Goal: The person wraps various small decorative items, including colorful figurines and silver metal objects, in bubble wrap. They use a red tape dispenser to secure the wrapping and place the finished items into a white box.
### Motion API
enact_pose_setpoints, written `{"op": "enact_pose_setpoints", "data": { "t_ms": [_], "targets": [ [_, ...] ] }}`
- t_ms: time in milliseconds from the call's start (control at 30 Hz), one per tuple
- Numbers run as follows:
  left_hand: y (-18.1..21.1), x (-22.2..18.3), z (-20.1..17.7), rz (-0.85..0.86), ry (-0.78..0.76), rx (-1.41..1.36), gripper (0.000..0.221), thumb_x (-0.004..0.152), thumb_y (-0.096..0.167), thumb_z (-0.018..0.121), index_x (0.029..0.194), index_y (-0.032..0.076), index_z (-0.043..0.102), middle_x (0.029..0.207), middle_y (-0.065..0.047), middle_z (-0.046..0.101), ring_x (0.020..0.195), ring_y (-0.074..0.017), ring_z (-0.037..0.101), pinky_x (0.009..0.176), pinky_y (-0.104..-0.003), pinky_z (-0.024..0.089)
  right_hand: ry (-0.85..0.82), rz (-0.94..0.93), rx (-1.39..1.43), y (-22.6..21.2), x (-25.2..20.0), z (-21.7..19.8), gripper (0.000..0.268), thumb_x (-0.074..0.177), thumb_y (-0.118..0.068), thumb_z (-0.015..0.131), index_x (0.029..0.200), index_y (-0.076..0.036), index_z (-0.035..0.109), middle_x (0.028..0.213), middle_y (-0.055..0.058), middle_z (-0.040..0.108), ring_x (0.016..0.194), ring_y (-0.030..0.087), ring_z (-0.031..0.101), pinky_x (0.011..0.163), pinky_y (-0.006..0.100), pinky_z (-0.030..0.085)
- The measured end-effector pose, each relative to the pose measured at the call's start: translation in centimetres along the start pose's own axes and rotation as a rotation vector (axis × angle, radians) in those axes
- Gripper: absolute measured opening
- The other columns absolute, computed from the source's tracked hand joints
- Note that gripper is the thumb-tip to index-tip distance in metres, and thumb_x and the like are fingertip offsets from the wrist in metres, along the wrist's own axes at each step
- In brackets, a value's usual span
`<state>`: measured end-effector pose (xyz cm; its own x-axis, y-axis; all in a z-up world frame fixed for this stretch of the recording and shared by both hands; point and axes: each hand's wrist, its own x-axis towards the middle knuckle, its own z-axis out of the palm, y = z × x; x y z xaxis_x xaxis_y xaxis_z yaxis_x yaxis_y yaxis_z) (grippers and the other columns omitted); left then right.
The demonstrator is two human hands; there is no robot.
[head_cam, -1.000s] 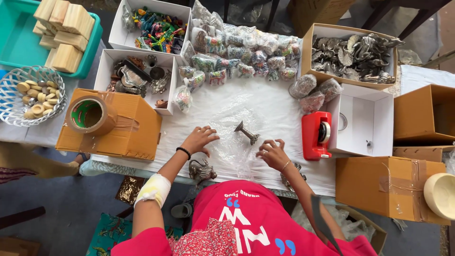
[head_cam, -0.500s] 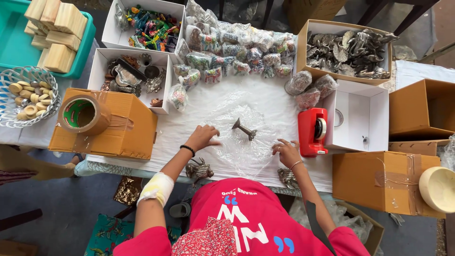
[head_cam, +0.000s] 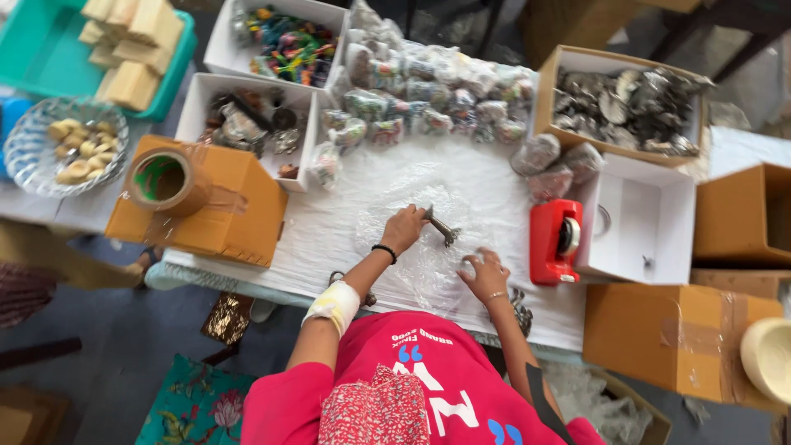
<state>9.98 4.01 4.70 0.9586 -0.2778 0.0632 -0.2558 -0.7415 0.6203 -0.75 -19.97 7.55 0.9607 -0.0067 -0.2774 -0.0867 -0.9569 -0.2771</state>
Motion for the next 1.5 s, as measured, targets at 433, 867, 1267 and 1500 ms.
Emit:
{"op": "enact_pose_setpoints", "data": {
  "t_ms": [433, 867, 1267, 1500],
  "targets": [
    [-2.6, -1.9, 1.6, 0.064, 0.096, 0.141, 0.028, 0.092, 0.035, 0.068, 0.108, 0.013, 0.066, 0.1, -0.01, 0.065, 0.096, -0.0321, 0.065, 0.076, -0.048, 0.054, 0.479, -0.09, 0.291, 12.4, 11.0, 12.2, 0.056, 0.08, 0.004, 0.064, 0.134, -0.01, 0.074, 0.148, 0.021, 0.061, 0.133, 0.034, 0.062, 0.112, 0.039, 0.051],
    [0.6, -5.8, 1.4, -0.001, 0.139, 0.014, 0.019, 0.094, 0.024, 0.069, 0.099, 0.007, 0.062, 0.092, -0.011, 0.064, 0.087, -0.0309, 0.066, 0.075, -0.044, 0.055, 0.445, -0.502, 0.181, 5.1, 11.0, -1.2, 0.048, 0.082, 0.003, 0.067, 0.125, -0.017, 0.069, 0.162, 0.018, 0.041, 0.118, 0.031, 0.064, 0.099, 0.044, 0.052],
    [-0.2, -3.8, 0.6, 0.025, 0.058, -0.068, 0.013, 0.095, 0.015, 0.064, 0.104, 0.006, 0.06, 0.099, -0.014, 0.062, 0.092, -0.0368, 0.065, 0.075, -0.049, 0.053, -0.096, -0.172, 0.237, 5.2, 11.1, -1.7, 0.033, 0.084, -0.036, 0.089, 0.099, -0.01, 0.075, 0.106, 0.005, 0.077, 0.101, 0.021, 0.075, 0.096, 0.033, 0.055],
    [-2.5, -3.3, -5.8, 0.209, -0.252, -0.23, 0.049, 0.102, 0.047, 0.056, 0.124, 0.003, 0.063, 0.115, -0.018, 0.067, 0.11, -0.0379, 0.062, 0.095, -0.049, 0.049, 0.105, -0.529, 0.444, 6.2, 4.7, -6.5, 0.038, 0.071, -0.025, 0.089, 0.105, -0.013, 0.078, 0.135, 0.007, 0.065, 0.121, 0.028, 0.063, 0.102, 0.044, 0.045]
  ]
}}
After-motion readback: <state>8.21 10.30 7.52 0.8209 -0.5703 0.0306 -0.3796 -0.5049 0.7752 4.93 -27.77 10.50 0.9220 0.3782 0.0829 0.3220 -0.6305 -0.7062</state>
